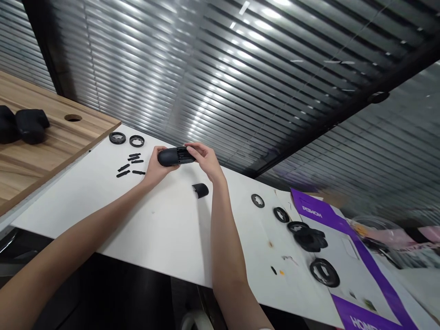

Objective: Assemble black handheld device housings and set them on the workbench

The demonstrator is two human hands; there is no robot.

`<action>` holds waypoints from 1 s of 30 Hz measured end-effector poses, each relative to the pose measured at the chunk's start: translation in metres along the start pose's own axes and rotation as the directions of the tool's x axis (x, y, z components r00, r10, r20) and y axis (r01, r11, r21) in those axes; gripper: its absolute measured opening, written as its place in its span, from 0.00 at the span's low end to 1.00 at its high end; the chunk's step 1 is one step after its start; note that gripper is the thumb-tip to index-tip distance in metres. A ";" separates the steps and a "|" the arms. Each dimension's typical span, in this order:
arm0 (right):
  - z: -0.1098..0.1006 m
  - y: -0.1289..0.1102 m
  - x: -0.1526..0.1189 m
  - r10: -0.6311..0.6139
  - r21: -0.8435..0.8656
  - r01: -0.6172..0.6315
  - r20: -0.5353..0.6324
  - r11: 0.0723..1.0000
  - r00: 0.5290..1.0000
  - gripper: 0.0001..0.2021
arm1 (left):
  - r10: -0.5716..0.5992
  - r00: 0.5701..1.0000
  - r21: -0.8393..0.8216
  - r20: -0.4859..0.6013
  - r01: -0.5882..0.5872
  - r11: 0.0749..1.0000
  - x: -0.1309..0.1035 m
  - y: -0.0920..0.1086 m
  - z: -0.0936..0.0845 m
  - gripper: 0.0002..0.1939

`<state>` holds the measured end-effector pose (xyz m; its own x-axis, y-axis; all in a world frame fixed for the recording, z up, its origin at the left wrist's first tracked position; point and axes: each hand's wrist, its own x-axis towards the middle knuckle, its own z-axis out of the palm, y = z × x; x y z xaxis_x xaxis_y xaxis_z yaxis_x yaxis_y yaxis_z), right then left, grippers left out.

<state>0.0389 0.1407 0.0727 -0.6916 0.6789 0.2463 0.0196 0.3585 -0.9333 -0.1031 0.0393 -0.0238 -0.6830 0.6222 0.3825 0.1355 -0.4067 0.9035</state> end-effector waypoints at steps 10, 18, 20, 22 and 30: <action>-0.063 -0.004 -0.057 0.078 -0.169 -0.078 -0.003 0.983 0.997 0.24 | -0.180 0.975 -0.093 -0.129 0.169 0.981 0.003 -0.002 0.003 0.32; -0.052 0.056 -0.107 0.173 -0.359 -0.142 0.055 0.923 0.983 0.27 | -0.233 0.970 -0.121 -0.073 0.223 0.967 0.002 0.002 0.005 0.32; -0.049 0.064 -0.109 0.092 -0.354 -0.089 -0.009 0.931 0.996 0.23 | -0.236 0.970 -0.118 -0.057 0.228 0.966 0.002 0.003 0.005 0.32; -0.048 0.071 -0.107 0.038 -0.328 -0.068 -0.097 0.942 0.995 0.22 | -0.246 0.968 -0.097 -0.042 0.241 0.966 0.001 0.004 0.004 0.32; -0.023 0.081 -0.071 -0.054 -0.035 0.044 -0.381 0.998 0.923 0.24 | -0.256 0.948 0.082 0.190 0.244 0.966 -0.004 0.015 0.001 0.31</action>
<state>0.1062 0.1369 -0.0142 -0.3644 0.8516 0.3768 0.0146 0.4099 -0.9120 -0.0974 0.0311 -0.0116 -0.5455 0.8210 0.1684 0.0232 -0.1860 0.9823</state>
